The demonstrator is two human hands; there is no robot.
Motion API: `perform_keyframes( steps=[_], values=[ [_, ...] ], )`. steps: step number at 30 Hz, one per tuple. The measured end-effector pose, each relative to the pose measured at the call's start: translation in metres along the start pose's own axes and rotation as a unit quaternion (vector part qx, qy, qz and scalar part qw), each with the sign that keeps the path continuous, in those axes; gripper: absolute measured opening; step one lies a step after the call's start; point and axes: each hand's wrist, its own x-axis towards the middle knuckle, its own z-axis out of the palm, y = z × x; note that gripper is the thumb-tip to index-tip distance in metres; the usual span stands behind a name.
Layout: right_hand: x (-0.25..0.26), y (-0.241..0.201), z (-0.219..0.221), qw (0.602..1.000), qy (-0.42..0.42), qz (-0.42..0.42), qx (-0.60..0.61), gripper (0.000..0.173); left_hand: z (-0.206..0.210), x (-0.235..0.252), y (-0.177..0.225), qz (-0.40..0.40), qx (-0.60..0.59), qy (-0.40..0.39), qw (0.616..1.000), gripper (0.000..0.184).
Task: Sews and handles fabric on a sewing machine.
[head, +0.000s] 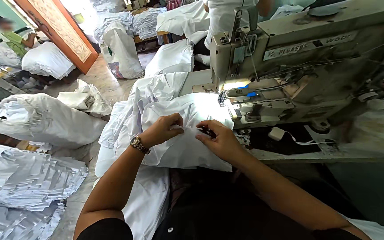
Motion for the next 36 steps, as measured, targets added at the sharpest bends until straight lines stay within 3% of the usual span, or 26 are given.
perform_keyframes(
  steps=[2,5,7,11,15,19,22,28,33,36],
  values=[
    [0.010,-0.004,0.001,1.000,-0.007,0.006,0.022,0.039,0.001,0.001,0.001,-0.008,-0.039,0.001,0.999,0.017],
    [0.024,-0.005,0.005,0.997,-0.011,-0.005,0.075,0.018,0.006,0.003,0.002,-0.012,-0.078,0.002,0.997,0.021],
    [0.032,-0.005,0.004,0.998,0.021,-0.032,0.043,0.015,0.007,0.003,0.002,-0.018,-0.077,0.005,0.997,0.023],
    [0.038,-0.004,0.005,0.989,0.062,-0.101,-0.083,0.014,0.007,0.000,0.000,0.009,-0.069,-0.001,0.998,0.024],
    [0.041,0.002,0.009,0.988,0.088,-0.089,-0.090,0.015,0.010,0.000,-0.005,0.049,-0.046,-0.025,0.997,0.023],
    [0.029,-0.005,0.000,0.992,0.068,-0.044,-0.101,0.038,0.009,0.002,-0.006,0.026,-0.058,-0.012,0.998,0.037],
    [0.017,0.002,0.005,0.981,0.093,-0.095,-0.145,0.027,0.007,0.004,-0.006,0.014,-0.071,-0.004,0.997,0.051],
    [0.020,0.014,0.024,0.940,0.126,-0.216,-0.232,0.019,0.010,0.007,-0.004,-0.008,-0.079,-0.005,0.997,0.055],
    [0.024,0.014,0.029,0.937,0.113,-0.255,-0.209,0.021,0.010,0.007,-0.005,-0.011,-0.075,-0.012,0.997,0.057],
    [0.020,0.016,0.022,0.951,0.127,-0.223,-0.175,0.022,0.003,0.002,0.000,-0.063,-0.001,0.016,0.998,0.080]
  ],
)
